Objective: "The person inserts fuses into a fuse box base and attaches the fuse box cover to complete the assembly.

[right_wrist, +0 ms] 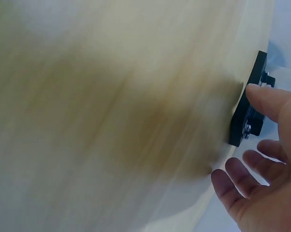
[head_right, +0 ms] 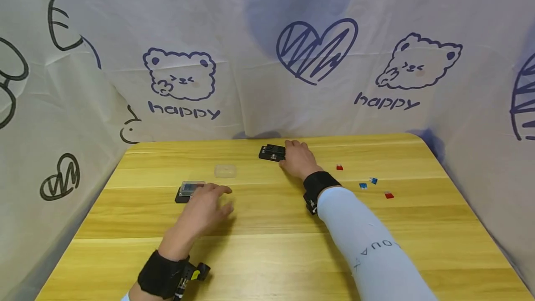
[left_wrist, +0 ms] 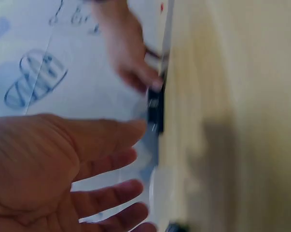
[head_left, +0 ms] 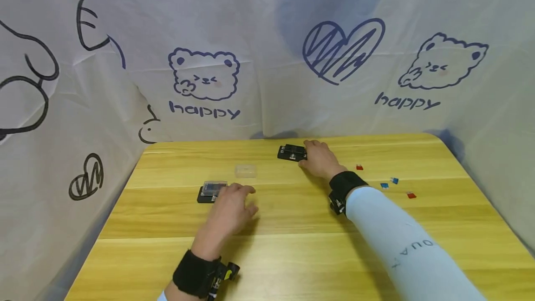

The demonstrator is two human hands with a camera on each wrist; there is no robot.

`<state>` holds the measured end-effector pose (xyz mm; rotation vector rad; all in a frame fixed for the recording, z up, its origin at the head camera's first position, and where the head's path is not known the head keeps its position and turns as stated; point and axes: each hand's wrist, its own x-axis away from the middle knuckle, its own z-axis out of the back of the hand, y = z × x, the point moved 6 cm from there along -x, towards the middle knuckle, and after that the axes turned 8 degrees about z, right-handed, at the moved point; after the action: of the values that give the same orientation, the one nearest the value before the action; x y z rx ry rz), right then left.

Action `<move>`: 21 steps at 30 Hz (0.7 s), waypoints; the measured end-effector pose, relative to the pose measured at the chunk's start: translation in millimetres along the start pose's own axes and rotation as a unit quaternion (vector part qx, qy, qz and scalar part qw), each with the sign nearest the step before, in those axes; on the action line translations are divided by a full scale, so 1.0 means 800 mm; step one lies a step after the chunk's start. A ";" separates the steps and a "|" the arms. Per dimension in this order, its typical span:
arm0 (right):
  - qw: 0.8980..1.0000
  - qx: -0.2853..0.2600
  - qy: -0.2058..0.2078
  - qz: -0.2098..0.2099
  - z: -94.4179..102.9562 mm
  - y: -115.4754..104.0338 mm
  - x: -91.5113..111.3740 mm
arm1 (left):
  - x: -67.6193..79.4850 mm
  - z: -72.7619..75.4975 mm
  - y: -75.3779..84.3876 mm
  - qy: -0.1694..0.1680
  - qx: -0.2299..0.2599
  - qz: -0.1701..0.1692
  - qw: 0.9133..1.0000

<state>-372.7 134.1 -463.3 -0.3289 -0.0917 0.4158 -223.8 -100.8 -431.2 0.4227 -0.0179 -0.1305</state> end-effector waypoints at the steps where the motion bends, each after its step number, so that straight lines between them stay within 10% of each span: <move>1: 1.000 0.002 -0.004 0.001 -0.001 0.000 -0.001 | 0.003 -0.009 0.007 -0.018 0.004 -0.008 1.000; 8: 1.000 0.017 -0.005 -0.007 -0.009 0.001 -0.003 | 0.019 -0.052 0.032 -0.078 -0.010 -0.057 0.995; 21: 0.999 -0.028 0.002 0.032 -0.011 -0.006 0.027 | 0.019 -0.057 0.032 -0.068 -0.043 -0.062 0.995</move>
<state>-349.6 136.6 -469.7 -0.3878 -0.0898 0.4768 -203.4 -60.8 -462.2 0.3273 -0.1196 -0.2817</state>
